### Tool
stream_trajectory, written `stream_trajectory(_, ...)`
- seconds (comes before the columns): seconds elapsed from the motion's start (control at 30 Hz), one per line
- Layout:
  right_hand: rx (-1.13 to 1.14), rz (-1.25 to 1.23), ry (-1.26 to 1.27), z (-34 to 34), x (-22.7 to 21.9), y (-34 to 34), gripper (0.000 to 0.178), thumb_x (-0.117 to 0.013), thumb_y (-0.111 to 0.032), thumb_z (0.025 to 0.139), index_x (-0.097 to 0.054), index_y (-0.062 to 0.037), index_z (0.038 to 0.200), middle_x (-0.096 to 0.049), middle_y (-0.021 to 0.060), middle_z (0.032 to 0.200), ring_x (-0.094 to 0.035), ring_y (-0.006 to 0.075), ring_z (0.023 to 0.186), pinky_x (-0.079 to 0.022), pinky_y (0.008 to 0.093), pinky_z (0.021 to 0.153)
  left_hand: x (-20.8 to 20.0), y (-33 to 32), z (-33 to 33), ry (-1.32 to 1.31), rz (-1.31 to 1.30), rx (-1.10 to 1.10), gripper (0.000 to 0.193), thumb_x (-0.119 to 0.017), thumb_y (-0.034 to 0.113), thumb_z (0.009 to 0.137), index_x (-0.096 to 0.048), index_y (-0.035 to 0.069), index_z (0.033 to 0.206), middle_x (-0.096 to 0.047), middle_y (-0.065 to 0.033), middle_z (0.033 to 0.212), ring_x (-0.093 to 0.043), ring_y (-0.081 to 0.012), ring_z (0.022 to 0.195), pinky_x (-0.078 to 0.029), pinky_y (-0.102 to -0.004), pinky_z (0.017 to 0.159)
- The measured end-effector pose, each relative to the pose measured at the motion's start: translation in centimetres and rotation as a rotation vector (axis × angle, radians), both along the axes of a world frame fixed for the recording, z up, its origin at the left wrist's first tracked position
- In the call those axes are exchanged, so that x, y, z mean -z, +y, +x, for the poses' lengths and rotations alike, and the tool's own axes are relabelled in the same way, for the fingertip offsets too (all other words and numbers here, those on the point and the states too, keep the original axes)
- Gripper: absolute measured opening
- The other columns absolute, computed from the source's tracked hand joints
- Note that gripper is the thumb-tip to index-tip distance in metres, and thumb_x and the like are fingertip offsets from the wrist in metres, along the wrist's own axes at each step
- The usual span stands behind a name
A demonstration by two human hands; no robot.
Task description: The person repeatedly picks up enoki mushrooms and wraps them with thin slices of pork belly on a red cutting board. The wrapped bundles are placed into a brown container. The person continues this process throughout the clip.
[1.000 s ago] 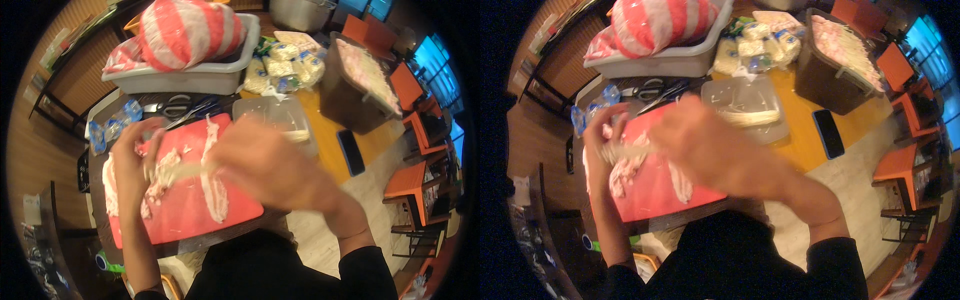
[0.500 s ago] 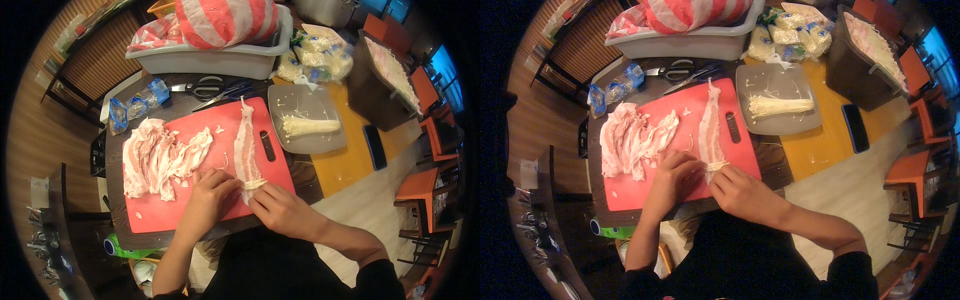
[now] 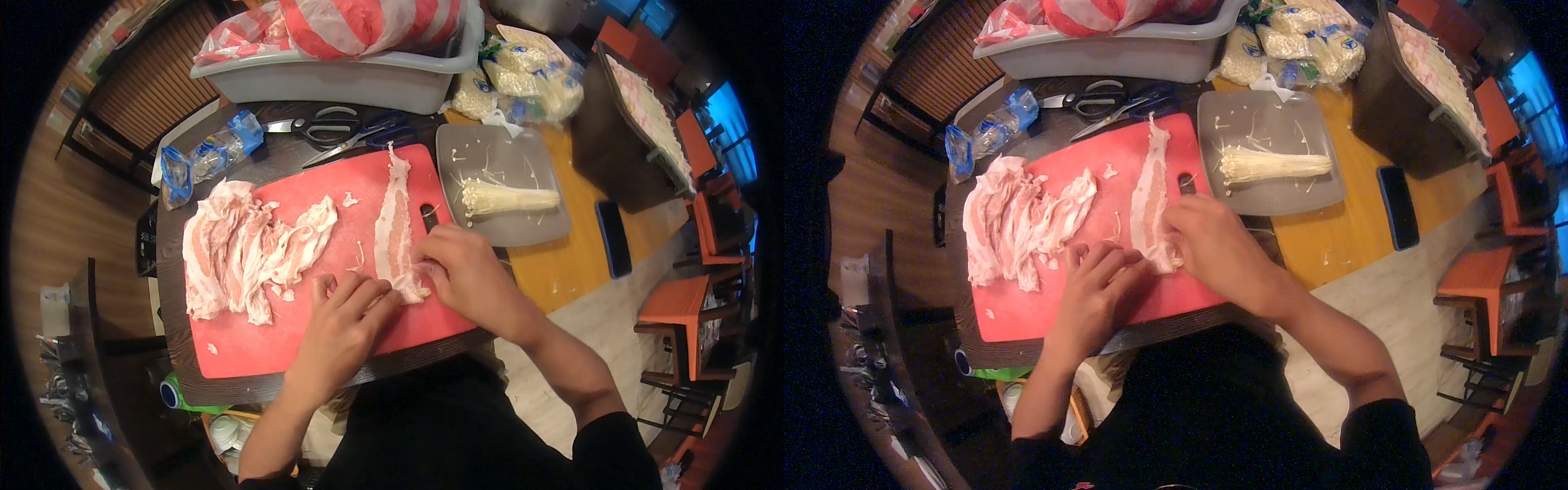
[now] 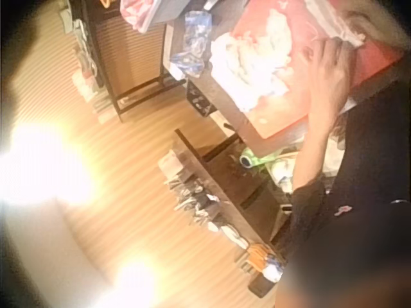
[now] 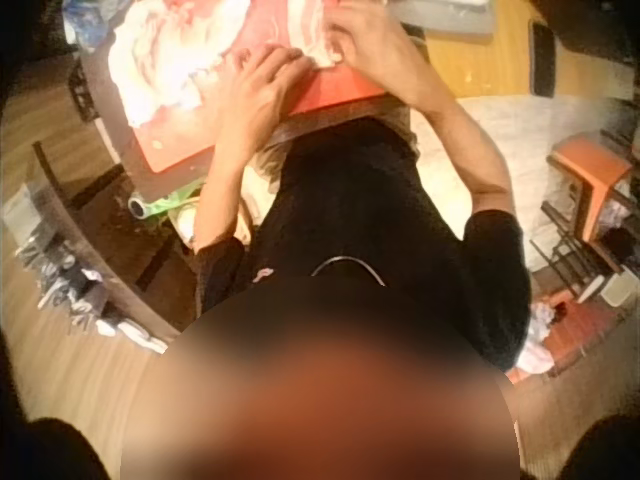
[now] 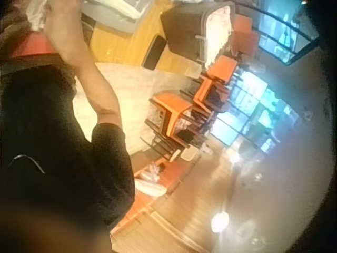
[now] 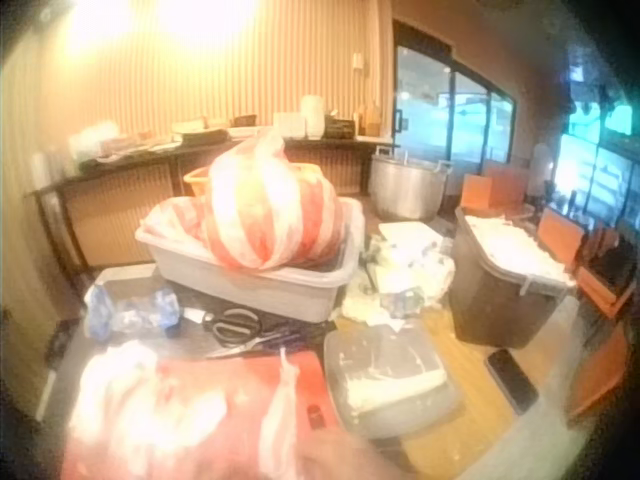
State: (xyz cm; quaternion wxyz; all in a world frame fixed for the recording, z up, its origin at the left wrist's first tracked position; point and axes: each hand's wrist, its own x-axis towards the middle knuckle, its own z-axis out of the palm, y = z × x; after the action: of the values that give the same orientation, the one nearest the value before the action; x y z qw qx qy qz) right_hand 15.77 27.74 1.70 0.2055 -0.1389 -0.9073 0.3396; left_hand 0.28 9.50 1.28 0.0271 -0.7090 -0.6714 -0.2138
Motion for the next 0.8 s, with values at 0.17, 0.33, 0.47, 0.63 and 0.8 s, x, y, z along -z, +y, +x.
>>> stream_trajectory(0.17,-0.160,-0.014,0.084,1.4,-0.1,-1.5,0.027,-0.080,0.002,0.086,-0.074,-0.0005,0.112,-0.068,0.0145,0.098,-0.068,0.0325,0.094,-0.056,0.0427,0.079,0.0,1.8,-1.2,-0.317,-0.092,0.035,0.027,-0.084,0.010,0.082,-0.074,0.009,0.106,-0.071,-0.0072,0.100,-0.064,-0.0263,0.100,-0.046,-0.0464,0.092)
stream_trajectory(0.33,-0.102,-0.017,0.023,0.7,0.8,-1.0,0.022,-0.084,-0.001,0.085,-0.076,-0.0008,0.106,-0.067,0.0140,0.099,-0.067,0.0316,0.089,-0.055,0.0412,0.078,-1.6,1.1,-2.1,-0.480,-0.160,-0.114,0.032,-0.079,0.012,0.087,-0.075,0.008,0.118,-0.074,-0.0088,0.112,-0.064,-0.0265,0.103,-0.043,-0.0489,0.094)
stream_trajectory(0.47,-0.074,0.066,0.023,0.0,1.0,-0.6,0.021,-0.083,0.001,0.084,-0.075,-0.0006,0.104,-0.067,0.0138,0.101,-0.067,0.0324,0.089,-0.056,0.0418,0.080,-1.8,0.2,-1.0,0.019,0.004,-0.044,0.038,-0.086,0.015,0.081,-0.075,0.010,0.117,-0.070,-0.0069,0.110,-0.063,-0.0273,0.109,-0.046,-0.0466,0.099)
stream_trajectory(0.63,-0.154,0.059,0.117,0.2,0.5,-1.2,0.023,-0.081,0.004,0.083,-0.074,-0.0005,0.105,-0.066,0.0135,0.101,-0.066,0.0338,0.091,-0.056,0.0434,0.082,0.0,1.6,-1.3,-0.019,0.028,-0.017,0.024,-0.078,0.017,0.086,-0.073,0.010,0.108,-0.066,-0.0027,0.107,-0.061,-0.0238,0.109,-0.042,-0.0495,0.095)
stream_trajectory(0.8,-0.164,0.092,0.104,-0.5,1.0,-0.6,0.024,-0.081,0.003,0.084,-0.073,0.0000,0.106,-0.067,0.0135,0.103,-0.065,0.0338,0.093,-0.055,0.0421,0.082,0.2,1.4,-2.4,-0.236,0.028,-0.074,0.034,-0.084,0.017,0.082,-0.073,0.010,0.113,-0.068,-0.0047,0.111,-0.062,-0.0270,0.111,-0.043,-0.0487,0.097)
